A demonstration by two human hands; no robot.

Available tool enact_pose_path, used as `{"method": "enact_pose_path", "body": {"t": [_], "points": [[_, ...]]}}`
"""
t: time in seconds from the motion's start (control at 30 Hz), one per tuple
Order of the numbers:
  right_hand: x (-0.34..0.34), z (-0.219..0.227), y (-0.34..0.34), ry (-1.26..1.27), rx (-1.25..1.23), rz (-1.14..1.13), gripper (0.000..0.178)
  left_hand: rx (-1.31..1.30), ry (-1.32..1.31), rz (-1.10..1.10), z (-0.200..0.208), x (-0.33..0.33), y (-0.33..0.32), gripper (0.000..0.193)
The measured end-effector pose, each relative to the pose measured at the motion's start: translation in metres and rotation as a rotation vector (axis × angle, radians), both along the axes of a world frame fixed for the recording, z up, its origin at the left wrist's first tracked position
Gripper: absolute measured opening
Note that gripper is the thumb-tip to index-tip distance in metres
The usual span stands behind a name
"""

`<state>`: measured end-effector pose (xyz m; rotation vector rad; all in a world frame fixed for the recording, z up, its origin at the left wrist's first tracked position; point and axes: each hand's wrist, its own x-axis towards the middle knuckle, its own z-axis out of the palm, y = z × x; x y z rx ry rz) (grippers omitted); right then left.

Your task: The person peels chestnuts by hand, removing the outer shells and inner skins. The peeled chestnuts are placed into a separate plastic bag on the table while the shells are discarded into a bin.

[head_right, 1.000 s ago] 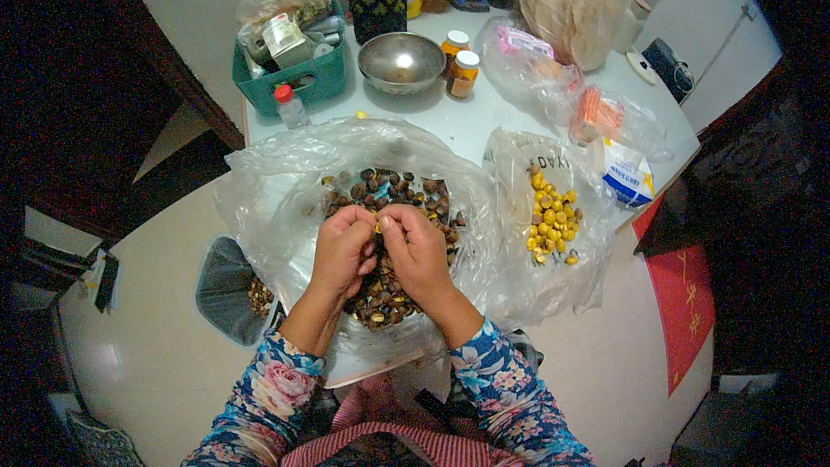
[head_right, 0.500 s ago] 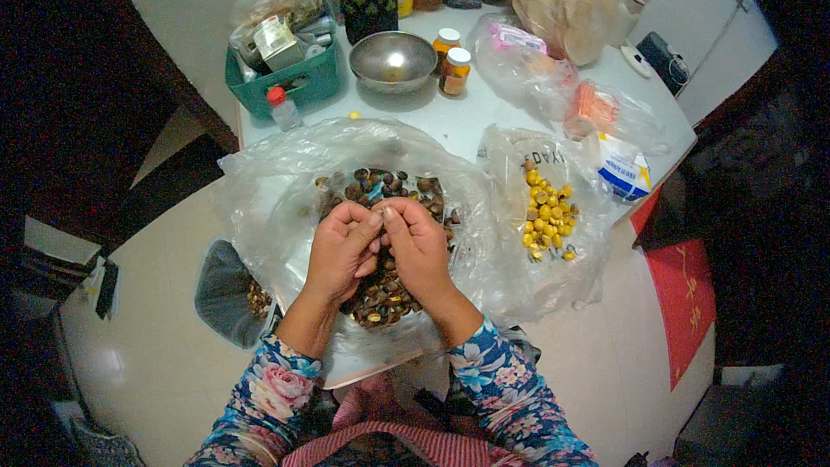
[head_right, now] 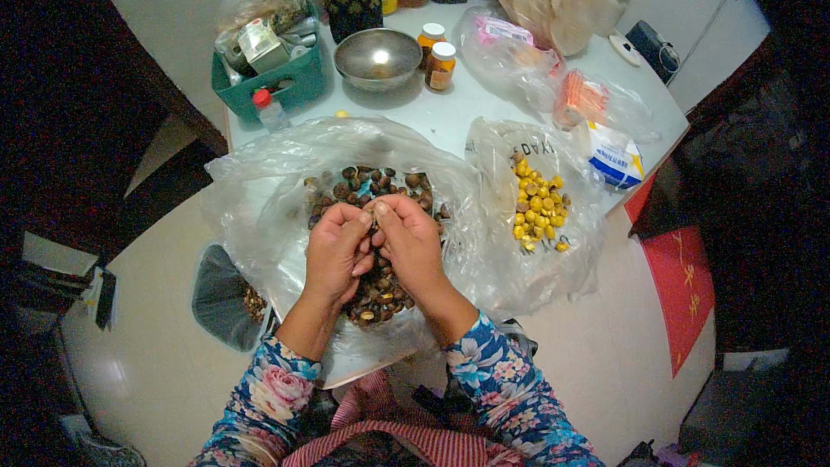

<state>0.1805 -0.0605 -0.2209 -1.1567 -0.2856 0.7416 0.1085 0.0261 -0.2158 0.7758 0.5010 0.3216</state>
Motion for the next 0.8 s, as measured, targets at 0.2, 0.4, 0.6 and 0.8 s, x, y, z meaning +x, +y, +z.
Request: {"method": "enact_pose_path", "body": {"t": [0.2,0.4,0.6,0.8], "points": [[0.0001,-0.0001,0.0012,0.167,0.085,0.019,0.015,0.051,0.008,0.025,-0.0020,0.0012,-0.0018,0.013],[-0.0028,0.0010,0.0036,0.259,0.150,-0.032,0.017,-0.048,-0.060,0.032,-0.0018,0.0006,-0.0024,0.013],[0.0007,0.0031,0.0016,0.310,0.202,-0.016,0.017,-0.149,-0.103,0.002,-0.0047,0.0001,0.0003,0.010],[0.0039,0.0041,-0.0005,0.304,0.205,0.024,0.016,-0.235,-0.155,-0.045,-0.0088,-0.0009,0.0028,0.012]]}}
